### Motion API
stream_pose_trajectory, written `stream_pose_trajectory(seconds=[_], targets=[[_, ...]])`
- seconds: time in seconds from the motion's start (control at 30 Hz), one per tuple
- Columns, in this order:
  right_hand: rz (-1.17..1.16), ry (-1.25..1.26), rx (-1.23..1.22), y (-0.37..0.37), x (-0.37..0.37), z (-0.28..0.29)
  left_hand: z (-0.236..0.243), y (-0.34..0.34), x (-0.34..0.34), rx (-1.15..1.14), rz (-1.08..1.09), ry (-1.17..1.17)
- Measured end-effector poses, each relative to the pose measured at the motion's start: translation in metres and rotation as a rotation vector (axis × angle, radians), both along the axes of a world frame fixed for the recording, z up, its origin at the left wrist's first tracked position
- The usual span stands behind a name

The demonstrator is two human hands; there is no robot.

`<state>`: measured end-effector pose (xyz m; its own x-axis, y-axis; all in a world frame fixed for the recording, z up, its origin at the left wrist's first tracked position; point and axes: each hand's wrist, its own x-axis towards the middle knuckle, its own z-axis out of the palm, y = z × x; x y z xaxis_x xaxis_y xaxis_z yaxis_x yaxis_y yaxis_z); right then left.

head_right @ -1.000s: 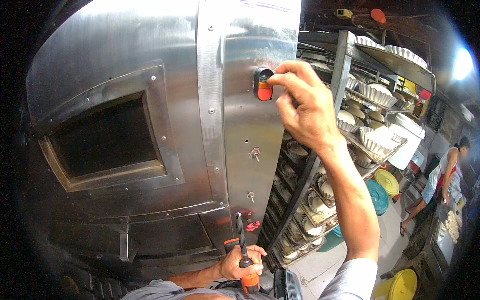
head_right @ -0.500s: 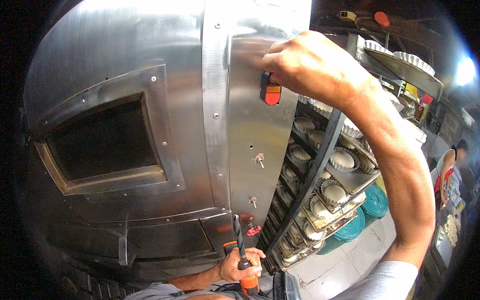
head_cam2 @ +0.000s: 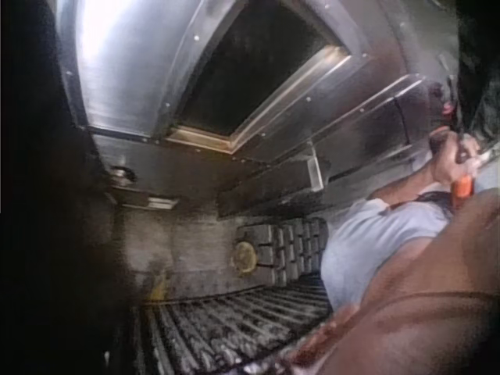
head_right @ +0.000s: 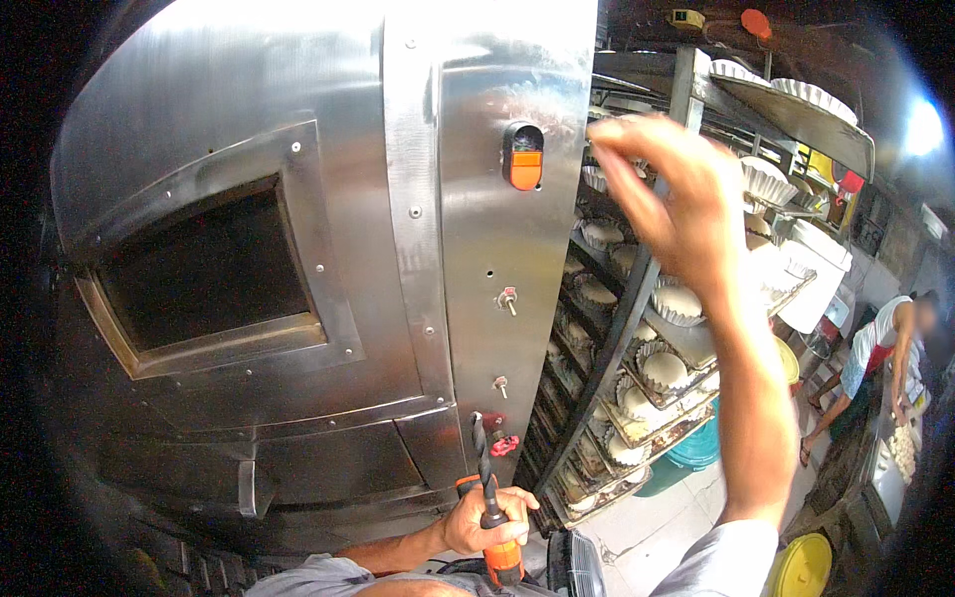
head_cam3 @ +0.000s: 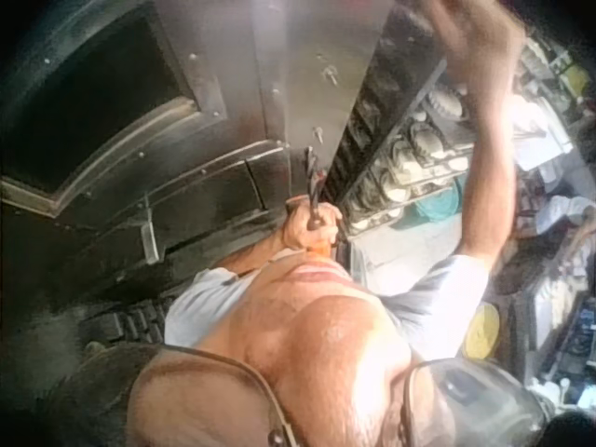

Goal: The person holds an electric drill and uses it on a fastener located on the side of a large stainless steel industrial oven.

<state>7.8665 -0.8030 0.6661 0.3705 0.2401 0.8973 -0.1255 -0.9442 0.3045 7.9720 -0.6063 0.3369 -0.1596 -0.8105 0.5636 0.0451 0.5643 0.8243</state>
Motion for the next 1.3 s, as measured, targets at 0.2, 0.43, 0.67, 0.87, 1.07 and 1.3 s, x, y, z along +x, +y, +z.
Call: stream_pose_trajectory(seconds=[0.2,0.43,0.67,0.87,1.07,1.3], targets=[[0.118,0.515,0.773,0.041,-0.072,-0.2,0.036,0.003,0.0,0.124,-0.08,0.217],[0.302,0.529,1.349,0.105,-0.104,-0.289,0.105,-0.029,-0.043,-0.056,-0.091,0.373],[0.706,-0.173,1.58,0.097,-0.102,-0.267,0.154,-0.054,-0.07,-0.11,-0.091,0.404],[0.217,-0.285,0.963,0.1,-0.156,-0.185,0.219,-0.079,-0.068,-0.404,-0.042,0.04],[0.059,-0.084,0.932,0.098,-0.153,-0.096,0.268,-0.081,-0.05,-0.385,-0.176,0.125],[0.028,-0.061,0.874,0.117,-0.13,-0.049,0.276,-0.092,-0.047,-0.37,-0.321,0.287]])
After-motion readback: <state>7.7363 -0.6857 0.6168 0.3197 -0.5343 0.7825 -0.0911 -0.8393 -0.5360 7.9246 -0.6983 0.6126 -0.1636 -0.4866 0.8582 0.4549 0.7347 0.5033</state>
